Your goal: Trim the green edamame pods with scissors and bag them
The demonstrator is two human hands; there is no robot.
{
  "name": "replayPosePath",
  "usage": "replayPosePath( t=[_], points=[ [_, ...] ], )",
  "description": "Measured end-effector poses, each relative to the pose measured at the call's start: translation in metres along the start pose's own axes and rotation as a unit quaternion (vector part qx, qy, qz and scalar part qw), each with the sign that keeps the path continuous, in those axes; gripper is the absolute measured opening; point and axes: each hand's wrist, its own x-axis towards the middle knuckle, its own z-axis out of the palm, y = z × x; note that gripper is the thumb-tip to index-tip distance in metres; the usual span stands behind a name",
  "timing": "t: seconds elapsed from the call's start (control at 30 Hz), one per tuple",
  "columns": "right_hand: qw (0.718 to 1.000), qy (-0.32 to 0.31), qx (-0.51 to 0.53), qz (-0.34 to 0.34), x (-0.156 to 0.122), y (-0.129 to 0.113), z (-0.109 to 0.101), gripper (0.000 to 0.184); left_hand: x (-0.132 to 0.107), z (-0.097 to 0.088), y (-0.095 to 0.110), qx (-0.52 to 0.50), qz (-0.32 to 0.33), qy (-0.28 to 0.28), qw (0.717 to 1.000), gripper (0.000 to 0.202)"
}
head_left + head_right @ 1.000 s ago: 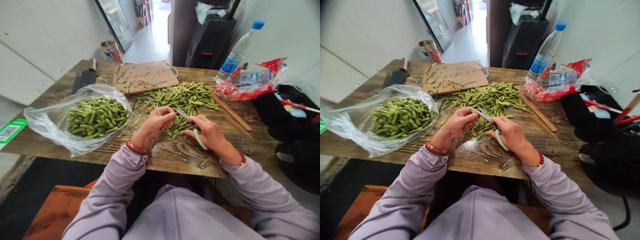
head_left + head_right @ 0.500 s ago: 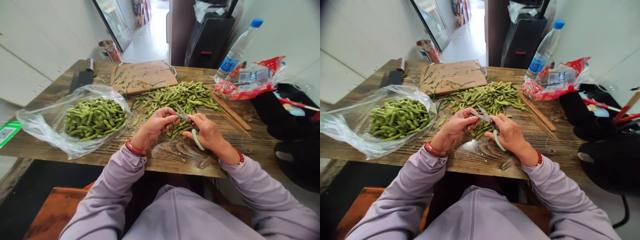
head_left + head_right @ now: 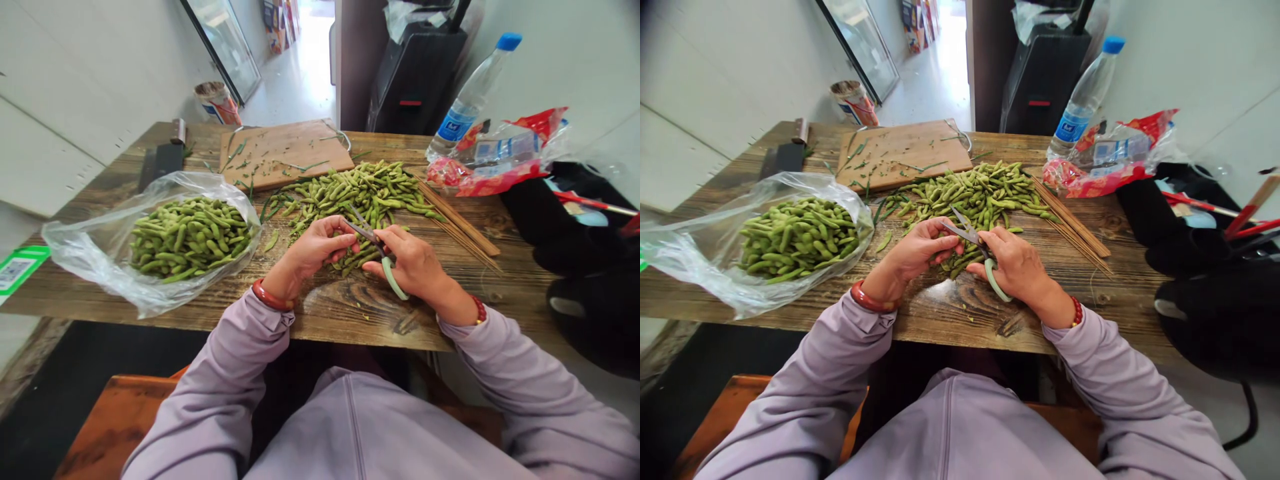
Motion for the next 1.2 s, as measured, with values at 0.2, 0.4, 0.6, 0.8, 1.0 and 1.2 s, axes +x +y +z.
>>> replayPosePath(
  t=[0.2, 0.4, 0.6, 0.8, 1.0, 1.2],
  points=[
    [0.999, -0.010, -0.042, 0.007, -0.001, 0.000, 0.002, 0.040, 0.000, -0.005, 0.001, 0.011, 0.015, 0.019, 1.000, 0.030],
    [0.998, -0.009, -0.052, 0.022, 0.000, 0.007, 0.004, 0.038, -0.004, -0.006, 0.005, -0.009, 0.038, 0.110, 0.993, 0.035],
    [0.997, 0.045, -0.046, 0.052, 0.000, 0.021, 0.003, 0.042, -0.028, -0.026, 0.023, 0.059, 0.061, 0.234, 0.968, 0.032],
    [0.998, 0.040, -0.027, 0.051, 0.000, 0.017, 0.002, 0.041, -0.070, -0.092, 0.073, 0.395, 0.103, 0.409, 0.816, 0.025],
    [0.998, 0.030, -0.022, 0.049, -0.001, 0.008, -0.005, 0.045, -0.103, -0.111, 0.096, 0.611, 0.081, 0.420, 0.666, 0.010],
    [0.999, 0.026, -0.013, 0.044, -0.001, 0.011, 0.000, 0.043, -0.073, -0.045, 0.036, 0.633, 0.068, 0.228, 0.737, 0.012]
  ],
)
